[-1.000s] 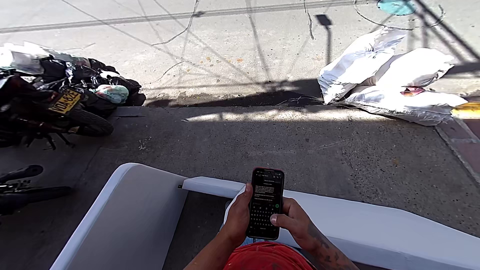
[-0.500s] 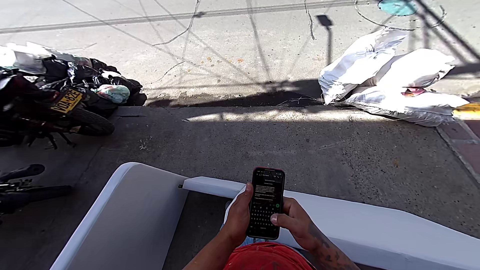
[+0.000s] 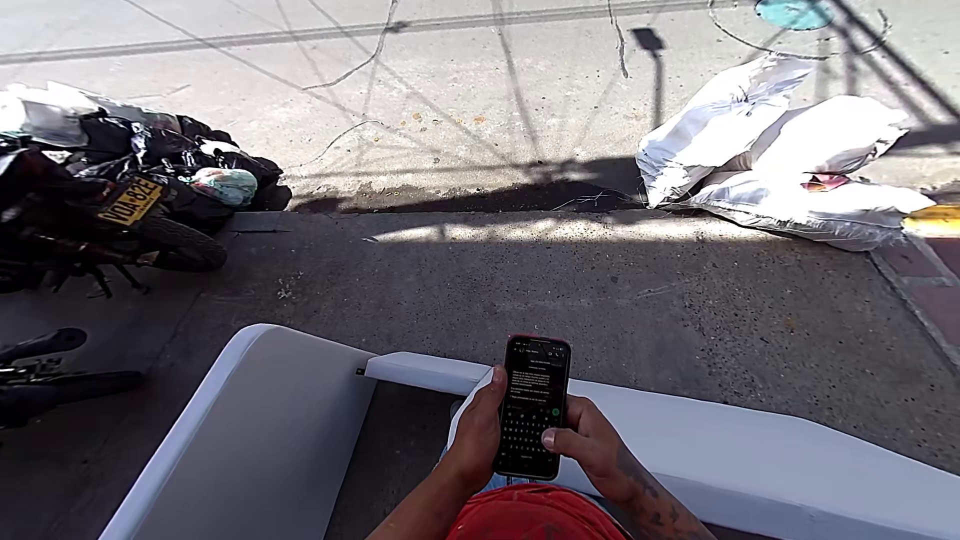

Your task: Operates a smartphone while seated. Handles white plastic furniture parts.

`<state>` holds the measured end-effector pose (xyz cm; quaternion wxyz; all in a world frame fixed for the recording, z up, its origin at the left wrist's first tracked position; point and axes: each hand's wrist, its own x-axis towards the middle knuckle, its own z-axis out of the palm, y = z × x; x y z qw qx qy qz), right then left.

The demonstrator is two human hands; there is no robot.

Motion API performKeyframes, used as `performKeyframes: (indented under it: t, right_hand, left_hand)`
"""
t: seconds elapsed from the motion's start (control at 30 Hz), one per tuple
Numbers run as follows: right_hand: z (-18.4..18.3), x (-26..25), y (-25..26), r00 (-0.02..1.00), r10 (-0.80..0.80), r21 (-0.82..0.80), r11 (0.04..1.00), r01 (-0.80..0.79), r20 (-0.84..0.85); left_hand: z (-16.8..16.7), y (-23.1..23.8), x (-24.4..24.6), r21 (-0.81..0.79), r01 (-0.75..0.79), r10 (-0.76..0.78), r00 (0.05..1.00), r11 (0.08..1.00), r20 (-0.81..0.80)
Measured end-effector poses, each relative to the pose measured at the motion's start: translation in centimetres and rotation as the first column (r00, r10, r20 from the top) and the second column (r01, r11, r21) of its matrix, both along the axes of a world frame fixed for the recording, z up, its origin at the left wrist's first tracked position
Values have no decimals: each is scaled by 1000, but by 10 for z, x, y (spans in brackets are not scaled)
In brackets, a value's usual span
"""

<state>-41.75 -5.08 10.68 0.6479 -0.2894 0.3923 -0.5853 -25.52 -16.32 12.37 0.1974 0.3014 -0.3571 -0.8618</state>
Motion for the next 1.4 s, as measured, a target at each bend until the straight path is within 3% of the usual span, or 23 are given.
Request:
performKeyframes:
  t: [1.4]
  right_hand:
    - [-1, -4, -3, 1000, 6, -10, 1000, -6, -12]
  left_hand:
    - [0, -3, -3, 36, 3, -4, 1000, 999, 18]
